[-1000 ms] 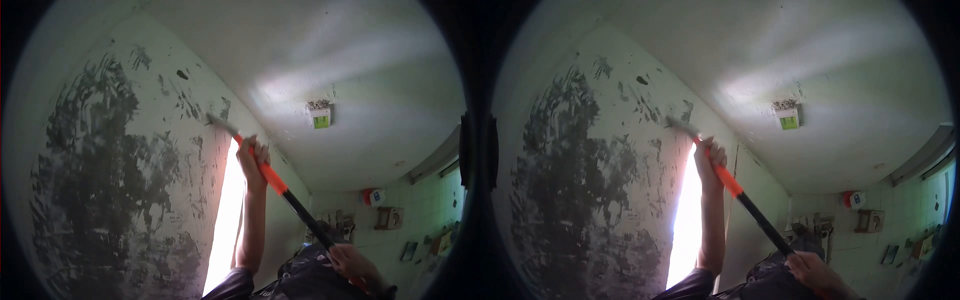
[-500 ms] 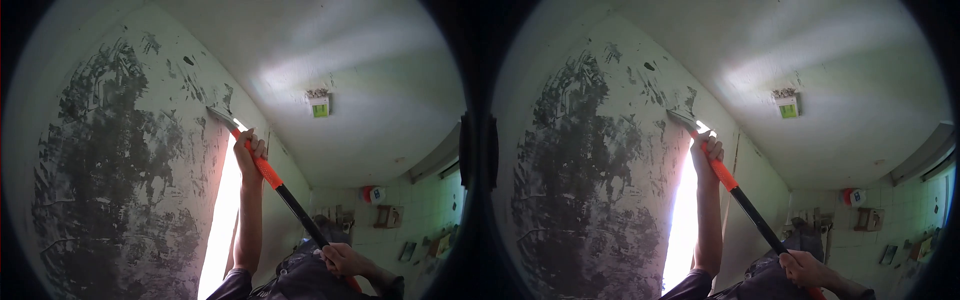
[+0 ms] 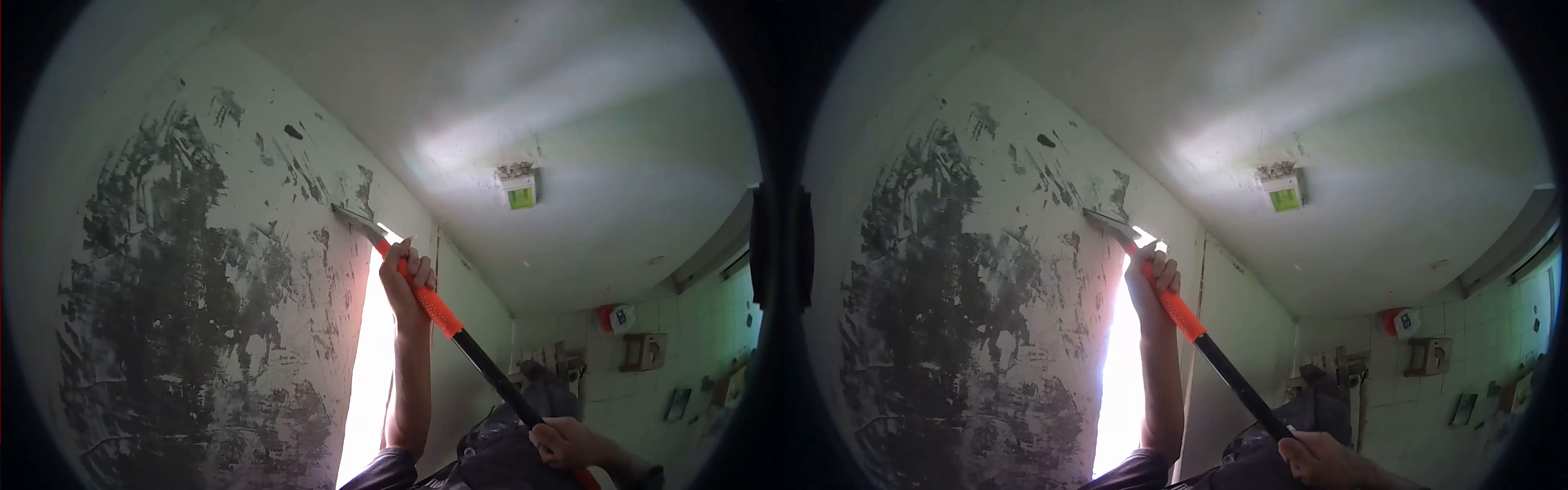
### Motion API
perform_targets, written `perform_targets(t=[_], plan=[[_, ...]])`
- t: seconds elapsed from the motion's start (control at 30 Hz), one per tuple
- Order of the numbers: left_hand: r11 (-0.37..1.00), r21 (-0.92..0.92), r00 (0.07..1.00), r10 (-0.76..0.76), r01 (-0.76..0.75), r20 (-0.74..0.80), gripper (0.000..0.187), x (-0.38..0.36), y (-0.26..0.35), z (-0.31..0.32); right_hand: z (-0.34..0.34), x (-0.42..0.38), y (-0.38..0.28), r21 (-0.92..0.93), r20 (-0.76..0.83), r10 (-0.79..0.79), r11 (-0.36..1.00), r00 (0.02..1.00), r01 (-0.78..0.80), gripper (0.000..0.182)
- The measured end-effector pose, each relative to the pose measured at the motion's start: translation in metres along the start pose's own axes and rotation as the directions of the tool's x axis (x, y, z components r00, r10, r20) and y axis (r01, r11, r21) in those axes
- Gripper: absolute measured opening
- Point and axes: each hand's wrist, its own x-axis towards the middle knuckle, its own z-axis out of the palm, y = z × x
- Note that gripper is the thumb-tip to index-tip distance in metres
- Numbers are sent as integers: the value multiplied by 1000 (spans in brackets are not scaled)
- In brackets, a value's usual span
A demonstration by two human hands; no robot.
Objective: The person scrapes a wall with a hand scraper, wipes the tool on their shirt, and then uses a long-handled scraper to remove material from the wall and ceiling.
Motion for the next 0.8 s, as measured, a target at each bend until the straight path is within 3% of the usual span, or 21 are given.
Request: perform_targets(t=[0.03, 0.07, 0.1, 0.17, 0.23, 0.3, 0.37, 0.43, 0.5, 0.53, 0.6, 0.77, 0.8], plan=[[1000, 2, 1000, -9, 9, 0, 16, -1, 2, -2, 5, -2, -4, 85, 23, 73, 994, 997, -74, 30], [1000, 10, 999, 15, -16, 49, 13, 11, -1, -7, 9, 0, -15, 58, -72, 27, 998, 997, -23, 33], [999, 25, 995, 31, -33, 97, 11, 25, -5, -10, 9, 11, -15, 69, -61, 40, 997, 997, -36, 33], [997, 49, 999, 52, -52, -2, 12, 18, -2, 5, 5, 23, -9, -81, -82, 30, 996, 996, -36, 42], [998, 6, 998, 64, -64, 0, 9, 9, 1, 6, 12, 7, -9, -57, -69, 0, 998, 998, -4, 43], [999, -14, 999, 47, -47, -2, 8, 0, 9, 9, 3, -11, -31, 201, 62, 168, 963, 984, -177, 46], [999, -32, 998, 6, -4, 57, 22, -1, 11, -1, 9, -12, -28, 157, 42, 108, 981, 993, -113, 47], [1000, -7, 989, 17, -16, 146, 20, 32, 8, -7, 8, 12, -11, 107, 30, 57, 992, 998, -60, 48], [993, 2, 955, 114, -119, 275, 15, 77, -9, -13, 6, 55, 20, 90, -105, -67, 993, 992, 77, 48], [994, 4, 962, 107, -111, 253, 15, 65, -15, -20, 12, 55, 24, 85, -140, -94, 991, 986, 106, 49], [998, -19, 993, 62, -60, 97, 19, 74, -4, 12, 0, 27, -51, 211, -1, 2, 977, 1000, -1, 49], [1000, -27, 1000, 4, -4, 4, 9, 28, -14, -2, -6, -2, -32, 157, -48, 109, 982, 993, -100, 43], [1000, -24, 1000, -5, 5, 9, 9, 17, -8, 0, -2, -6, -31, 199, 38, 138, 970, 990, -143, 42]])
